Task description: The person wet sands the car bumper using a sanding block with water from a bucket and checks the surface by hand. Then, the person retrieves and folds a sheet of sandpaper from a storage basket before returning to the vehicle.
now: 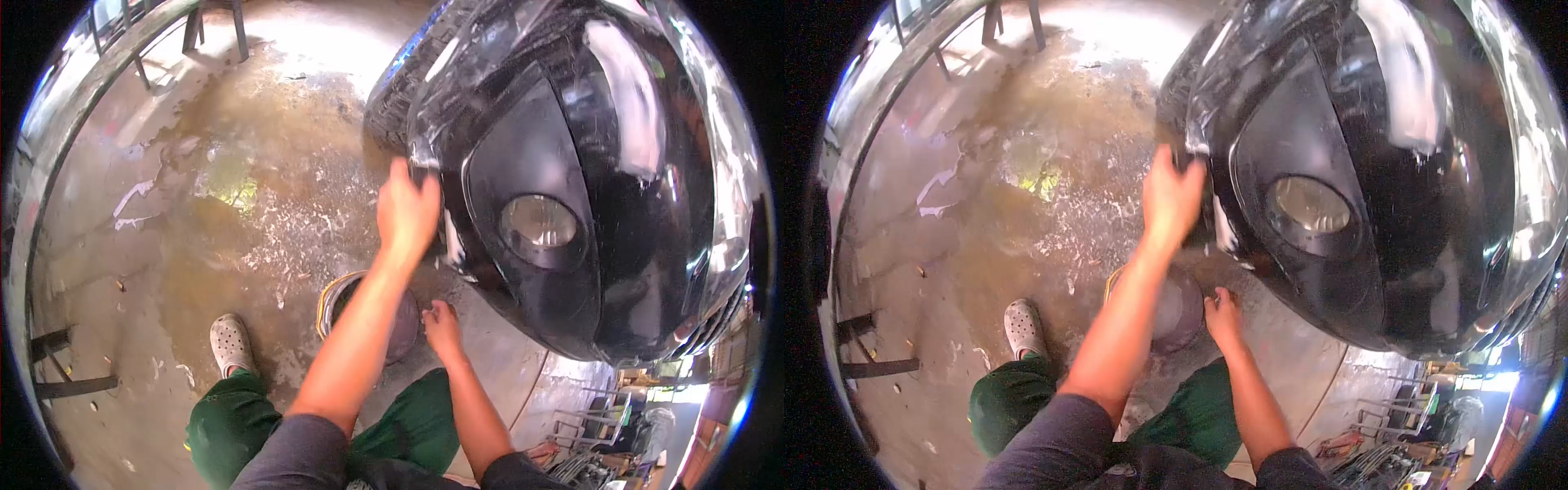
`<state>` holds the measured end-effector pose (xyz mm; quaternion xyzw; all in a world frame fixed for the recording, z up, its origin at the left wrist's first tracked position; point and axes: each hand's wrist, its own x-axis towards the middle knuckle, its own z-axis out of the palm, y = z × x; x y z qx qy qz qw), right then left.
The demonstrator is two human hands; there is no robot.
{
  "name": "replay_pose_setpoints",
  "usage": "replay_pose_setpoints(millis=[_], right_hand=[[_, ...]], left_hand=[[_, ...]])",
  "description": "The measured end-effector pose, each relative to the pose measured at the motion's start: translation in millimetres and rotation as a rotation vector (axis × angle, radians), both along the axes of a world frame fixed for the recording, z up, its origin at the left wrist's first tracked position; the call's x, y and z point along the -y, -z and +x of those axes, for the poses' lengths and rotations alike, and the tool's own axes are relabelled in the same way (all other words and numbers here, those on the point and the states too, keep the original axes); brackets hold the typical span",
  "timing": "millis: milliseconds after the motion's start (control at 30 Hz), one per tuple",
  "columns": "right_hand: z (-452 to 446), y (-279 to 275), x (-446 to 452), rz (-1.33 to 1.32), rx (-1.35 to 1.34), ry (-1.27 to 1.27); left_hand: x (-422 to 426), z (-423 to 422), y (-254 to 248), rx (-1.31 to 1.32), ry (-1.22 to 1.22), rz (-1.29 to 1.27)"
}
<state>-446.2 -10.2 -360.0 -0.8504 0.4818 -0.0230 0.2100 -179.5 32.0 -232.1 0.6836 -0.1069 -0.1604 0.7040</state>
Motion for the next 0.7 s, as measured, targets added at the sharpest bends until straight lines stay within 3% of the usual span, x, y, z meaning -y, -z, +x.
replay_pose_setpoints(millis=[33,167,233,300,400,567,700], right_hand=[[-13,25,1,-0.098,-0.073,-0.058],[1,69,-2,0.097,-0.075,0.086],[15,67,-5,0.202,-0.080,0.128],[18,64,-11,0.131,-0.120,0.144],[10,69,-18,0.073,-0.066,0.169],[21,67,-11,0.114,-0.151,0.196],[19,60,-17,0.081,-0.192,0.192]], left_hand=[[11,20,-4,0.021,-0.014,0.024],[1,-3,-10,-0.052,0.017,0.085],[-6,-10,-14,-0.008,0.012,0.093],[-8,-18,-13,0.022,0.021,0.104],[17,37,-4,0.083,0.005,0.045],[-9,-29,-1,0.049,-0.002,0.038],[17,41,0,0.125,-0.039,0.056]])
